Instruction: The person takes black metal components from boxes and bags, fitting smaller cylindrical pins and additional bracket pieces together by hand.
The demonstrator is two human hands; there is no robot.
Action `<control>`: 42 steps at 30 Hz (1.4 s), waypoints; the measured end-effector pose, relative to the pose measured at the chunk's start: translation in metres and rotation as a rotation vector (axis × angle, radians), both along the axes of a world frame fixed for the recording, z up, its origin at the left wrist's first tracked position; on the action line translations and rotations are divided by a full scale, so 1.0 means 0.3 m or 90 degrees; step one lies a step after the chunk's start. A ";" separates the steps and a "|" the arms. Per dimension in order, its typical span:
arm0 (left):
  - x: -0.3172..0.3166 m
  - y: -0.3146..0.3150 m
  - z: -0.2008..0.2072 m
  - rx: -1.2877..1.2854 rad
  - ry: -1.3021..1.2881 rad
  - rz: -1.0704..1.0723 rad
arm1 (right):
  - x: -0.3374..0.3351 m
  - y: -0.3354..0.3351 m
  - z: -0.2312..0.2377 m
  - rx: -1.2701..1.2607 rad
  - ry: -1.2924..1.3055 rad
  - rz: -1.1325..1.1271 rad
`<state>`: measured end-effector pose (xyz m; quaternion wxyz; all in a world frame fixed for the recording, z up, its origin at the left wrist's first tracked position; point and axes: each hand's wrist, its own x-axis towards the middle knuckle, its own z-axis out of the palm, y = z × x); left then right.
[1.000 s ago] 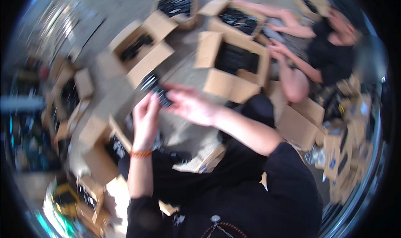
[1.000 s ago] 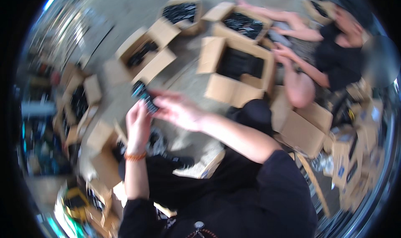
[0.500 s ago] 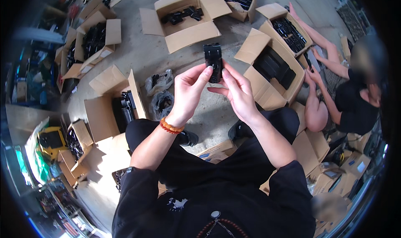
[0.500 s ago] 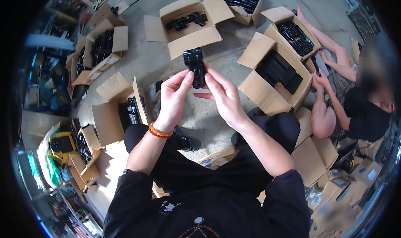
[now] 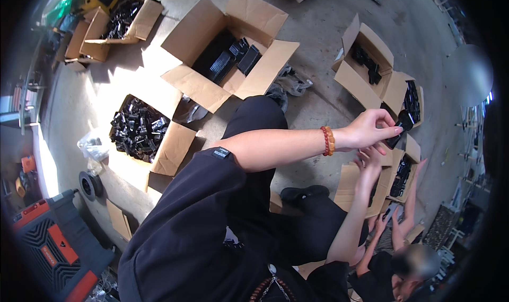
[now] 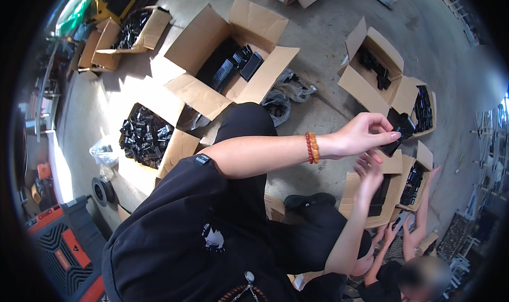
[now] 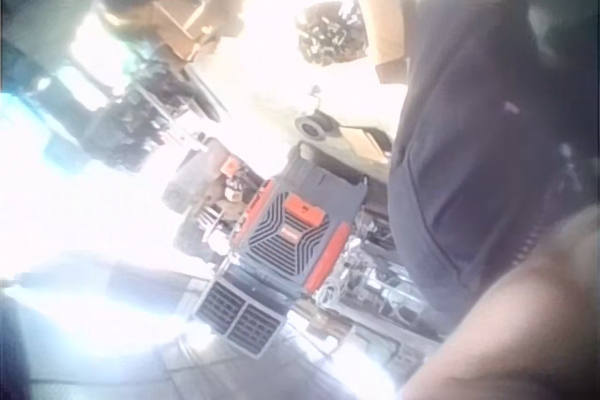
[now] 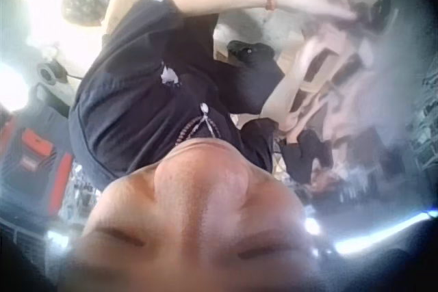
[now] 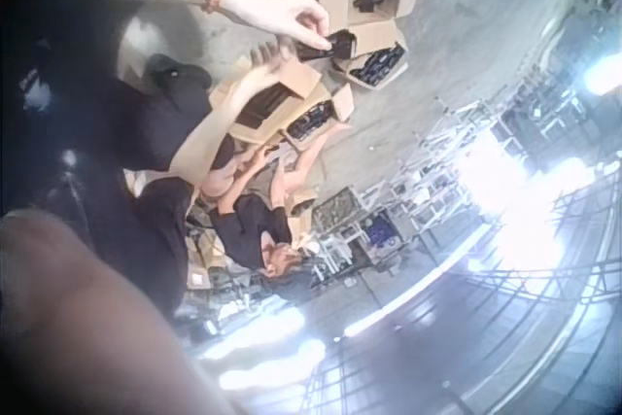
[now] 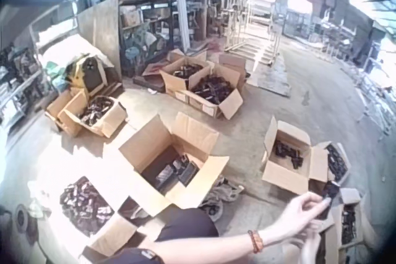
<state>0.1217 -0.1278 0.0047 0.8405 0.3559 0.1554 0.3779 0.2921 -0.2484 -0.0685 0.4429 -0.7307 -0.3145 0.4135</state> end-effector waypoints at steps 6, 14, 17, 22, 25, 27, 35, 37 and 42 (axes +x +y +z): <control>-0.083 0.097 -0.002 0.021 0.038 0.094 | -0.077 0.259 -0.406 -0.096 -0.336 0.342; -0.090 0.125 -0.059 -0.128 -0.013 0.105 | -0.340 0.749 -0.704 -0.021 -0.578 0.444; -0.072 0.154 -0.042 -0.154 -0.066 0.114 | -0.384 0.850 -0.820 0.025 -0.638 0.448; -0.042 0.194 -0.065 -0.163 0.006 0.138 | -0.423 0.967 -0.957 -0.105 -0.663 0.570; -0.019 0.206 -0.087 -0.175 0.027 0.089 | -0.393 0.974 -1.033 -0.162 -0.701 0.589; -0.020 0.205 -0.096 -0.191 0.031 0.098 | -0.405 0.971 -1.093 -0.157 -0.710 0.579; -0.025 0.240 -0.111 -0.211 -0.013 0.023 | -0.370 0.997 -1.104 -0.217 -0.622 0.475; -0.039 0.251 -0.105 -0.195 -0.010 0.043 | -0.395 0.991 -1.092 -0.145 -0.612 0.461; -0.047 0.258 -0.089 -0.161 0.017 0.030 | -0.380 0.935 -1.009 0.008 -0.573 0.405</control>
